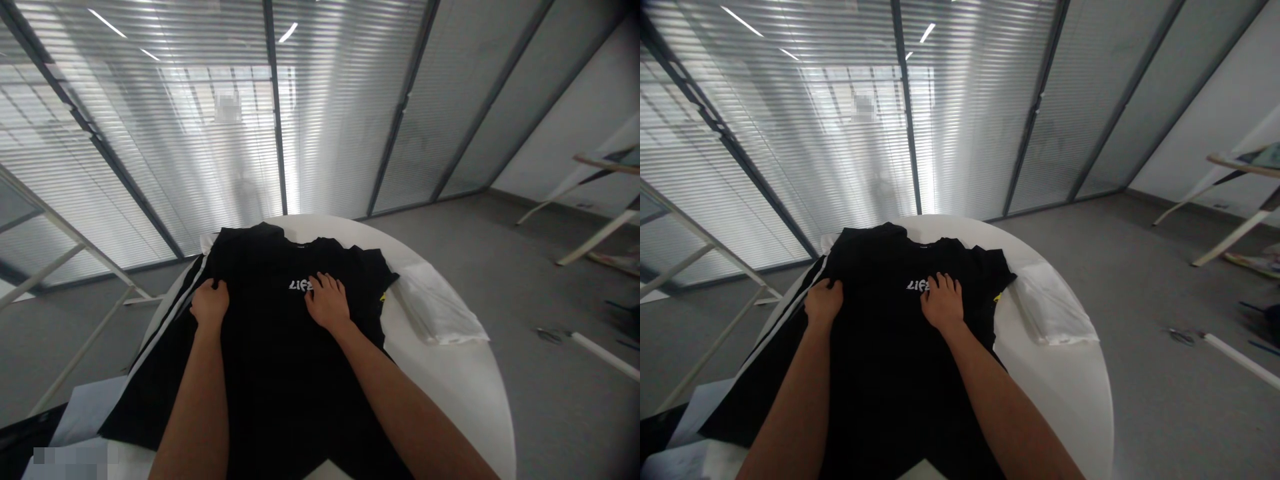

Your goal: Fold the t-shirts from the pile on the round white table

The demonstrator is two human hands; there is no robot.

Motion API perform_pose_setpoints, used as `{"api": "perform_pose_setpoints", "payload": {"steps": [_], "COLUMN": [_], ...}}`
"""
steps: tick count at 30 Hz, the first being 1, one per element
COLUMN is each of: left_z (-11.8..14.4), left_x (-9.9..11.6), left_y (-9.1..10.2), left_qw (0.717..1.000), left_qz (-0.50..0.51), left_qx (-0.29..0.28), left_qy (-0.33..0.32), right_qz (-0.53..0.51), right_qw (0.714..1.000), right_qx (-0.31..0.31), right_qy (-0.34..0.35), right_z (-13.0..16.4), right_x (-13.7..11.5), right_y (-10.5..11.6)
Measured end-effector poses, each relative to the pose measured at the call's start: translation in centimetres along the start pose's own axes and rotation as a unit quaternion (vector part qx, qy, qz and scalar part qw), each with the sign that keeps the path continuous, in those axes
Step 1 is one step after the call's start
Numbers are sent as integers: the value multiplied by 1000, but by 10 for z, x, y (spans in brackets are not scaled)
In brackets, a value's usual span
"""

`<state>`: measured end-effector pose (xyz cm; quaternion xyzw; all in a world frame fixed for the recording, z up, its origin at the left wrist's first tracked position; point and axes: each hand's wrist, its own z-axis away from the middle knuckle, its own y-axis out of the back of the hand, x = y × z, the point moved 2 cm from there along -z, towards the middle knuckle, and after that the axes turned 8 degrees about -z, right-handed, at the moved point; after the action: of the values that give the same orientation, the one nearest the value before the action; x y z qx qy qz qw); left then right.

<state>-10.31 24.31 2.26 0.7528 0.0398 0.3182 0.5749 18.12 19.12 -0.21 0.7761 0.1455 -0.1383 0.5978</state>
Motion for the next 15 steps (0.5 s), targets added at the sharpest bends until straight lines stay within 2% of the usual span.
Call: {"api": "perform_pose_setpoints", "payload": {"steps": [4,6,9,12,15], "left_z": [-3,-3,-5,-10,-14], "left_x": [5,7,7,2,-2], "left_y": [3,3,-1,-8,-12], "left_qw": [993,986,983,984,968], "left_qz": [68,114,156,175,246], "left_qx": [76,93,73,41,53], "left_qy": [-58,-73,-65,-16,11], "right_qz": [1,2,2,3,5], "right_qw": [1000,1000,1000,1000,1000], "right_qx": [1,0,1,4,5], "right_qy": [-1,-1,1,4,6], "right_z": [0,0,0,0,0], "right_x": [0,0,0,1,1], "right_y": [1,1,0,0,0]}}
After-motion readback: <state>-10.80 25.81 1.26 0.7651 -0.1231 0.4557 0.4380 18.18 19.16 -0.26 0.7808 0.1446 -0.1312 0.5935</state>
